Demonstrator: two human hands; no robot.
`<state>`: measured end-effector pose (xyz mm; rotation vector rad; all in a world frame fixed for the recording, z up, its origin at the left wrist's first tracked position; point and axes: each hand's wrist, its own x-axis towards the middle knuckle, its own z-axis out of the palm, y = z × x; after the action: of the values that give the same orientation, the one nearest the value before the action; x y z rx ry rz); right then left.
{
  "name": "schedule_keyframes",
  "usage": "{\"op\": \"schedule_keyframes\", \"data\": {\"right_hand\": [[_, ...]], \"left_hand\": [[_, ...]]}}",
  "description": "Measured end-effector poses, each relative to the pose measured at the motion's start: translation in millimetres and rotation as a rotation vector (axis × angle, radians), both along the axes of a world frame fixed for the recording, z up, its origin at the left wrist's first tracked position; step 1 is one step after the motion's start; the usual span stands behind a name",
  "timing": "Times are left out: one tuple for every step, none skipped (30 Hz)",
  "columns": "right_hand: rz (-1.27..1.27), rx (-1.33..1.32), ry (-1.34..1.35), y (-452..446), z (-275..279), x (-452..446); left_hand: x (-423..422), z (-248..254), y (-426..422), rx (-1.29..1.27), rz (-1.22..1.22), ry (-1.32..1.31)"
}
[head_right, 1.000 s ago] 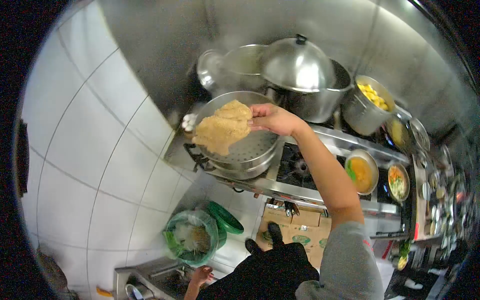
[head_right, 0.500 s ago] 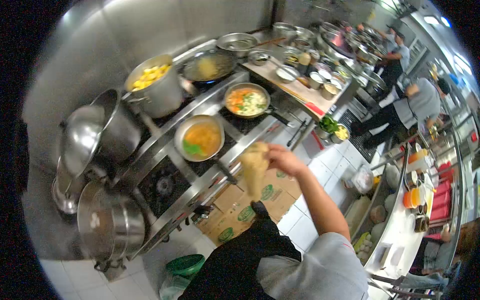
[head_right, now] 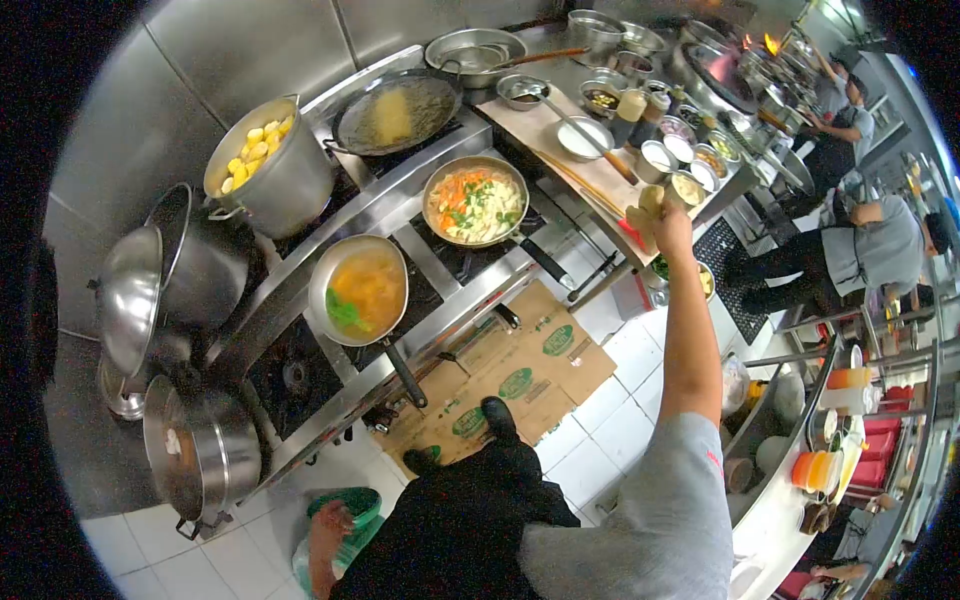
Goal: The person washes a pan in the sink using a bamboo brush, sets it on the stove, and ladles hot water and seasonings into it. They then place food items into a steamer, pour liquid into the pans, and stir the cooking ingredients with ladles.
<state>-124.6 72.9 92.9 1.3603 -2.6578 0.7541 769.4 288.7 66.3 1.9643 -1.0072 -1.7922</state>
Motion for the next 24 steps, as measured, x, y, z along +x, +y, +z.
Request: {"op": "schedule_keyframes", "data": {"right_hand": [[0.020,0.023,0.064,-2.3,-7.8,3.2],[0.043,0.042,0.129,-4.6,-14.5,11.3],[0.019,0.052,0.092,-10.4,-23.3,12.0],[0.097,0.020,0.139,-9.1,-23.9,19.2],[0.162,-0.084,-0.261,-9.7,-23.5,36.3],[0.178,-0.265,-0.728,-8.3,-23.5,52.3],[0.118,-0.416,-1.096,-5.3,-18.9,71.9],[0.454,-0.272,-0.714,-12.3,-14.8,96.3],[0.411,-0.267,-0.596,-4.6,-8.4,128.5],[0.361,-0.259,-0.481,1.7,-0.5,162.6],[0.392,-0.118,-0.419,9.1,-14.4,166.9],[0.481,-0.346,-0.574,17.8,-20.8,205.2],[0.454,-0.210,-0.511,25.5,-26.5,227.7],[0.598,-0.102,-0.446,37.5,-14.4,264.5],[0.505,-0.149,-0.723,45.7,24.3,343.9],[0.547,-0.019,-0.855,50.7,36.2,379.1],[0.597,-0.060,-0.849,59.0,36.5,414.3],[0.537,0.046,-0.918,63.5,65.3,458.7],[0.593,0.119,-0.864,69.0,71.6,480.9],[0.649,0.193,-0.812,72.2,76.7,499.3],[0.627,0.234,-0.878,77.3,90.3,524.4],[0.600,0.276,-0.942,81.6,102.9,542.8],[0.622,0.284,-0.932,87.2,99.7,548.6],[0.605,0.310,-0.932,85.3,106.0,559.5]], "left_hand": [[5.9,10.2,-6.1,-0.080,0.010,-0.003],[14.6,22.6,-15.0,-0.162,0.022,-0.006],[27.8,37.2,-30.9,-0.236,-0.013,-0.069],[36.8,57.7,-47.1,-0.311,-0.033,-0.135],[31.0,103.6,-74.0,-0.529,-0.105,-0.158],[18.3,160.9,-93.6,-0.609,0.020,-0.276],[23.5,197.7,-119.4,-0.619,0.191,-0.481],[45.4,229.6,-141.2,-0.724,0.194,-0.606],[75.3,254.7,-162.1,-0.841,0.203,-0.663],[92.8,283.4,-187.1,-0.868,0.321,-0.733],[126.7,305.7,-216.2,-1.040,0.204,-0.924],[170.3,318.1,-249.5,-1.100,0.166,-0.956],[203.1,326.6,-289.9,-1.091,0.202,-1.004],[243.5,326.6,-331.6,-1.186,0.174,-1.038],[262.8,332.8,-369.5,-1.122,0.159,-1.043],[285.2,330.9,-412.3,-1.175,0.065,-1.182],[292.6,332.0,-446.0,-1.154,0.022,-1.191],[308.7,329.3,-484.9,-1.224,-0.118,-1.216],[315.9,328.1,-518.6,-1.214,-0.238,-1.231],[331.4,320.1,-558.5,-1.276,-0.406,-1.306],[325.9,325.5,-580.2,-1.295,-0.468,-1.111],[336.8,326.4,-613.3,-1.208,-0.476,-1.130],[344.8,327.9,-635.2,-1.126,-0.484,-1.149],[342.6,333.5,-633.4,-1.122,-0.556,-1.157]]}}
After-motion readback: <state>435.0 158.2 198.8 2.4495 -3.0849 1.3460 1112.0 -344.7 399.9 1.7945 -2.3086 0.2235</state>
